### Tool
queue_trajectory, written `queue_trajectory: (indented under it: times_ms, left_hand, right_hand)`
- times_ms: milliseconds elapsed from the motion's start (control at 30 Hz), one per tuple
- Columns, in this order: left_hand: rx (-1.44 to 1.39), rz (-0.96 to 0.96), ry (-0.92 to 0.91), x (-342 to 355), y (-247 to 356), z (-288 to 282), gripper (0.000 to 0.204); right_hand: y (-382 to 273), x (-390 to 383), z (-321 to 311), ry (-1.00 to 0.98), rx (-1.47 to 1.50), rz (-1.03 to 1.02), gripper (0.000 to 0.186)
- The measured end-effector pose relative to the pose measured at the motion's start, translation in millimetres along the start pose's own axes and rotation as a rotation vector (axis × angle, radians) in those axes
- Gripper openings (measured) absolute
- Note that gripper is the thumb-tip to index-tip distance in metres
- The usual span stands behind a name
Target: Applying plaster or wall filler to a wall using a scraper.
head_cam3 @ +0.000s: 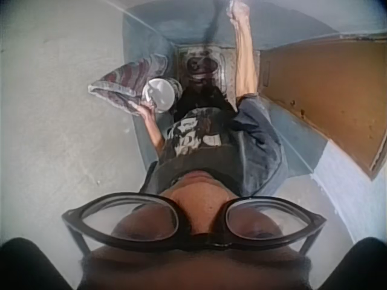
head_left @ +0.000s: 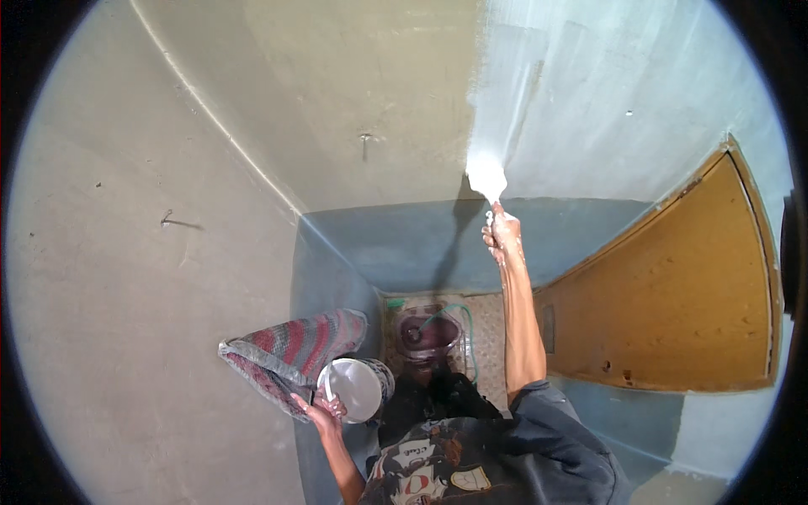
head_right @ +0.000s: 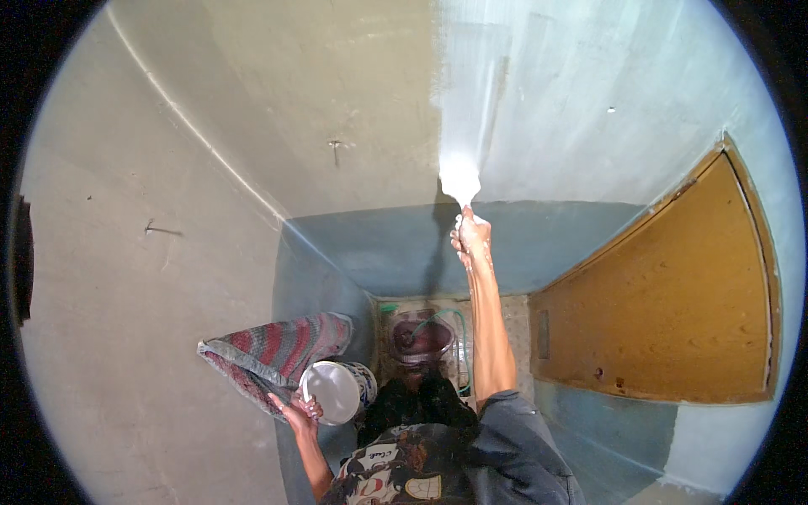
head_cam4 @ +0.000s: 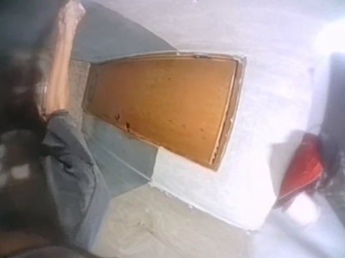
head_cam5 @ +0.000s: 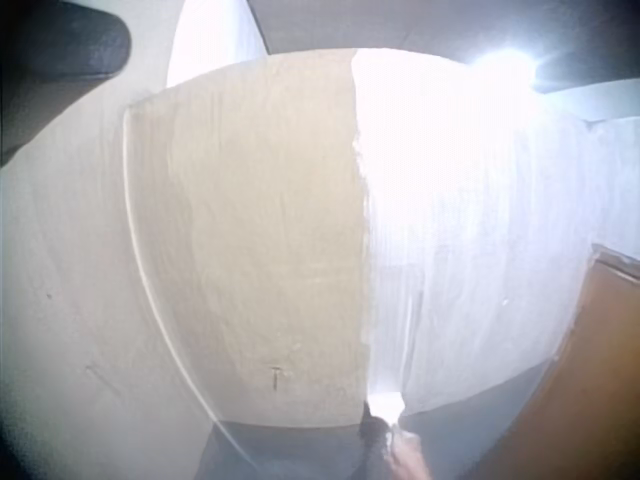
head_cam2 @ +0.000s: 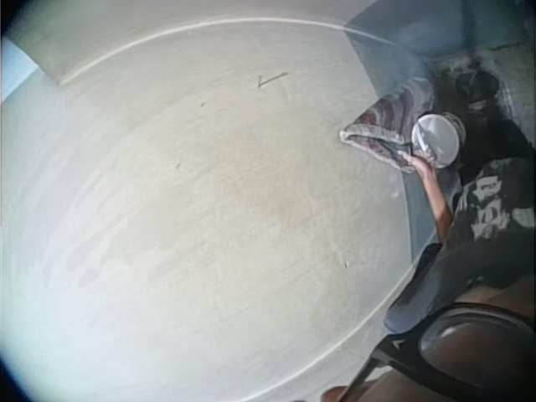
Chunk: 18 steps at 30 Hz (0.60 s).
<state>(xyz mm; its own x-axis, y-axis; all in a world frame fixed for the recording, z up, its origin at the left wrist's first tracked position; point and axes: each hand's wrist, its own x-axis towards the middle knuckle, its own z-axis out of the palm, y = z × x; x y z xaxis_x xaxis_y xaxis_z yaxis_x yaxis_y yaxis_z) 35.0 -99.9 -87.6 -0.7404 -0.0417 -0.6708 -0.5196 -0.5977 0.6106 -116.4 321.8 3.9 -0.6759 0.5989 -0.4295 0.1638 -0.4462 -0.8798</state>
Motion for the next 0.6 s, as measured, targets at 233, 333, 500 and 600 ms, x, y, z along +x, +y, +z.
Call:
queue_trajectory:
  times_ms: [233,333,500,600]
  left_hand:
    - [-0.036,-0.015,-0.020,1,2,6,0.082]
    - [-0.031,-0.008,-0.002,5,0,4,0.082]
    - [-0.044,-0.009,0.002,9,-1,9,0.083]
    - [-0.078,0.017,-0.013,12,-4,9,0.081]
  right_hand:
    - [-73,-54,12,-0.096,0.045,-0.343,0.034]
    - [-120,-77,20,-0.131,0.111,-0.494,0.032]
    - [-163,-32,25,-0.304,0.165,-0.544,0.032]
    - [-131,-17,20,-0.290,0.131,-0.431,0.031]
